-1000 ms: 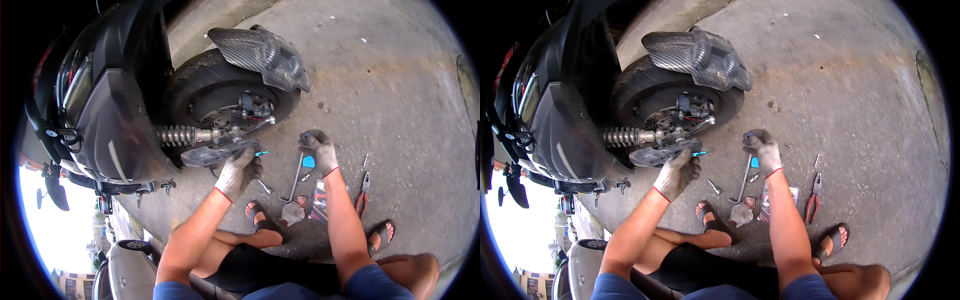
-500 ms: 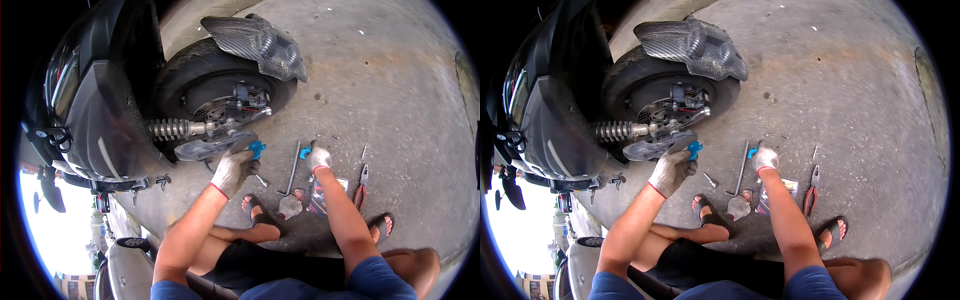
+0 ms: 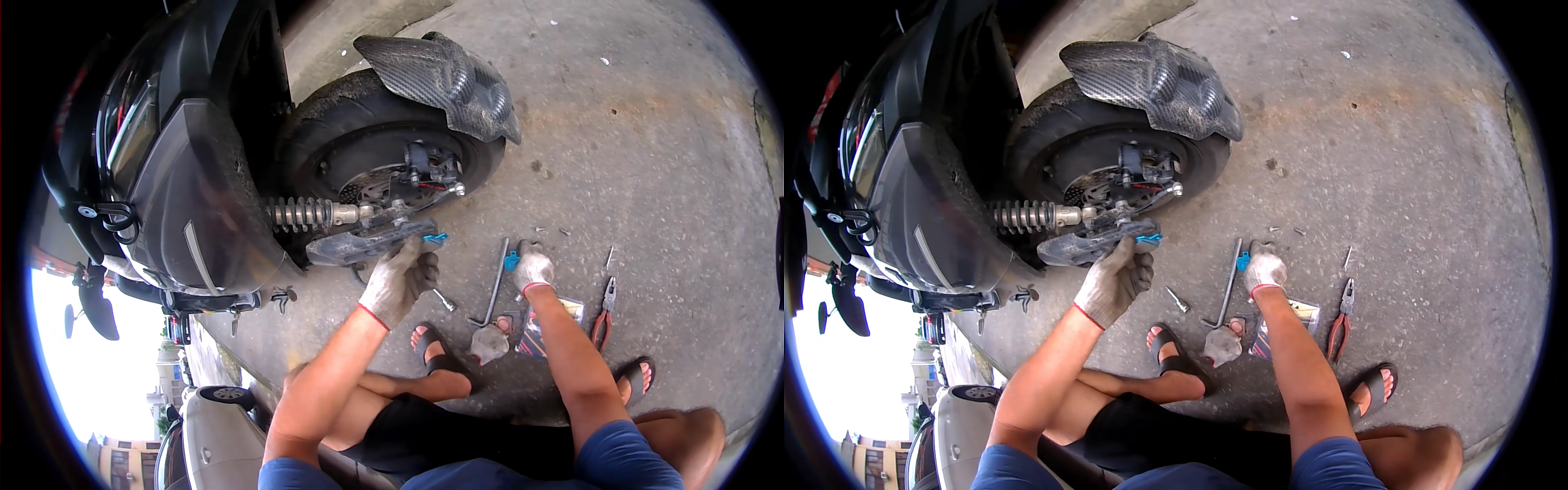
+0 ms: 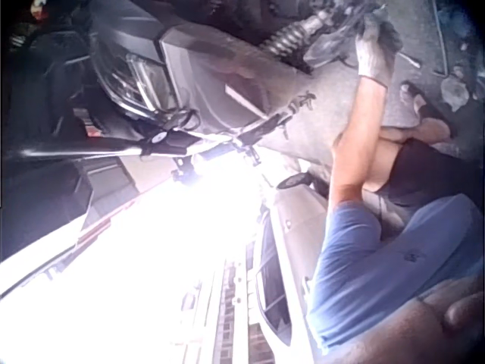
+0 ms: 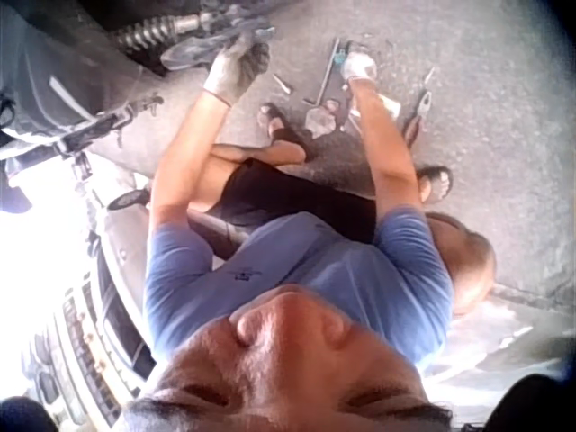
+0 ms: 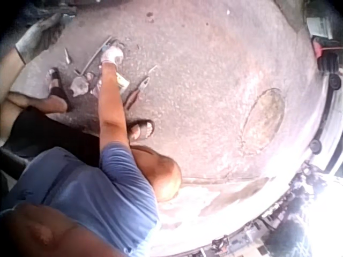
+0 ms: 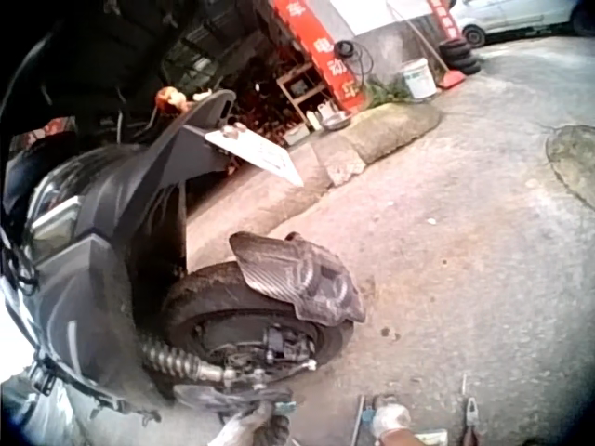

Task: The person unboxes a new set of brake pads, then positions the new pads into the rear brake caliper of a motorcycle and secures a pin through them by hand.

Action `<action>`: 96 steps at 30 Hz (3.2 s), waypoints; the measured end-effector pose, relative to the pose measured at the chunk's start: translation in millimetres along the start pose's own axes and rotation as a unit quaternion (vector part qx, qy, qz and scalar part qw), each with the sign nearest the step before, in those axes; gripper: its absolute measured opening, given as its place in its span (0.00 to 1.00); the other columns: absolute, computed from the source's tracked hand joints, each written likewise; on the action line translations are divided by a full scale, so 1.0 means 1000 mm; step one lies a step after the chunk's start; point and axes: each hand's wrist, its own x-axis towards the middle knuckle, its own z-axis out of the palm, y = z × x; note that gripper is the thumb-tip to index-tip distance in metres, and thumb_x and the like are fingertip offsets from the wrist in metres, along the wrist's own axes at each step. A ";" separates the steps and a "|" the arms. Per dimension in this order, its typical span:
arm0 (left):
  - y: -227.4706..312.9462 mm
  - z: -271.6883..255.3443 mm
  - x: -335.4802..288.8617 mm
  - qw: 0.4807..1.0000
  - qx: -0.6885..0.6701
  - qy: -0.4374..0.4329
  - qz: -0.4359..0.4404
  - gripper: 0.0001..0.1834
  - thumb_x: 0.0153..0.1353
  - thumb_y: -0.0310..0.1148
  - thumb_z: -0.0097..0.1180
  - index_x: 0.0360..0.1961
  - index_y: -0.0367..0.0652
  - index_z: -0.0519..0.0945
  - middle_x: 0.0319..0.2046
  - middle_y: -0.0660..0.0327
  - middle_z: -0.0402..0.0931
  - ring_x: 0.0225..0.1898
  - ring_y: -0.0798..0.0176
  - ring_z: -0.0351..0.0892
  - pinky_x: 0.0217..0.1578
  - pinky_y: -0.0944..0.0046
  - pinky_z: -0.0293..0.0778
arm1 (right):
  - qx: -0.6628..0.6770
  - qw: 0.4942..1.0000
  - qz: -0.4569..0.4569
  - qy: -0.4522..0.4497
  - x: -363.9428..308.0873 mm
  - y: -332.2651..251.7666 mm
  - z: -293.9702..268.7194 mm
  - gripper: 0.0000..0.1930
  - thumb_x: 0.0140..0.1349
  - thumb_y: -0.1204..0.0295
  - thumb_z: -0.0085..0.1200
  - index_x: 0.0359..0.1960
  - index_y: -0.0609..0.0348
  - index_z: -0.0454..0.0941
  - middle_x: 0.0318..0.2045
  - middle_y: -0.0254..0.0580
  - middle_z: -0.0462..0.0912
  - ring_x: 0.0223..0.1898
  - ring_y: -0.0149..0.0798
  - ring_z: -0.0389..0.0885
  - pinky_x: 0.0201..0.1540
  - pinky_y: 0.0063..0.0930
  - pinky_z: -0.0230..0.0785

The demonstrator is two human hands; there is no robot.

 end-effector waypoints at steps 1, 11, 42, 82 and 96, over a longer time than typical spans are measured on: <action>-0.001 -0.001 0.001 1.000 -0.002 0.002 -0.005 0.19 0.70 0.49 0.48 0.41 0.42 0.77 0.33 0.61 0.78 0.30 0.64 0.77 0.35 0.63 0.75 | 0.006 1.000 -0.013 0.024 0.001 0.005 0.005 0.15 0.59 0.75 0.49 0.49 0.55 0.74 0.50 0.57 0.78 0.51 0.57 0.80 0.52 0.45 0.73; 0.002 0.003 0.001 0.992 0.055 0.108 -0.019 0.29 0.70 0.57 0.44 0.46 0.37 0.76 0.42 0.49 0.80 0.46 0.51 0.81 0.46 0.54 0.77 | 0.659 0.727 -0.088 -0.172 -0.037 -0.064 -0.076 0.15 0.57 0.71 0.62 0.44 0.62 0.76 0.29 0.41 0.80 0.30 0.38 0.79 0.35 0.31 0.72; 0.020 0.014 -0.007 0.959 0.253 0.030 0.124 0.23 0.68 0.45 0.54 0.57 0.42 0.69 0.43 0.56 0.79 0.34 0.66 0.83 0.33 0.68 0.79 | 0.792 0.568 -0.116 -0.190 -0.054 -0.090 -0.115 0.19 0.69 0.65 0.49 0.56 0.66 0.71 0.42 0.45 0.81 0.32 0.34 0.80 0.34 0.30 0.73; 0.022 0.034 -0.019 0.955 0.272 0.018 0.119 0.21 0.69 0.44 0.52 0.54 0.39 0.73 0.38 0.63 0.77 0.30 0.72 0.78 0.32 0.72 0.75 | 0.628 0.748 -0.209 -0.039 -0.086 -0.113 -0.149 0.10 0.69 0.69 0.44 0.43 0.59 0.77 0.18 0.30 0.73 0.16 0.21 0.67 0.17 0.17 0.57; 0.018 0.036 -0.019 0.974 0.191 0.020 0.119 0.20 0.70 0.43 0.50 0.54 0.38 0.74 0.36 0.61 0.79 0.31 0.69 0.80 0.29 0.70 0.77 | 0.591 0.752 -0.290 0.041 -0.082 -0.120 -0.135 0.08 0.67 0.76 0.51 0.45 0.61 0.78 0.26 0.35 0.78 0.25 0.25 0.76 0.27 0.22 0.69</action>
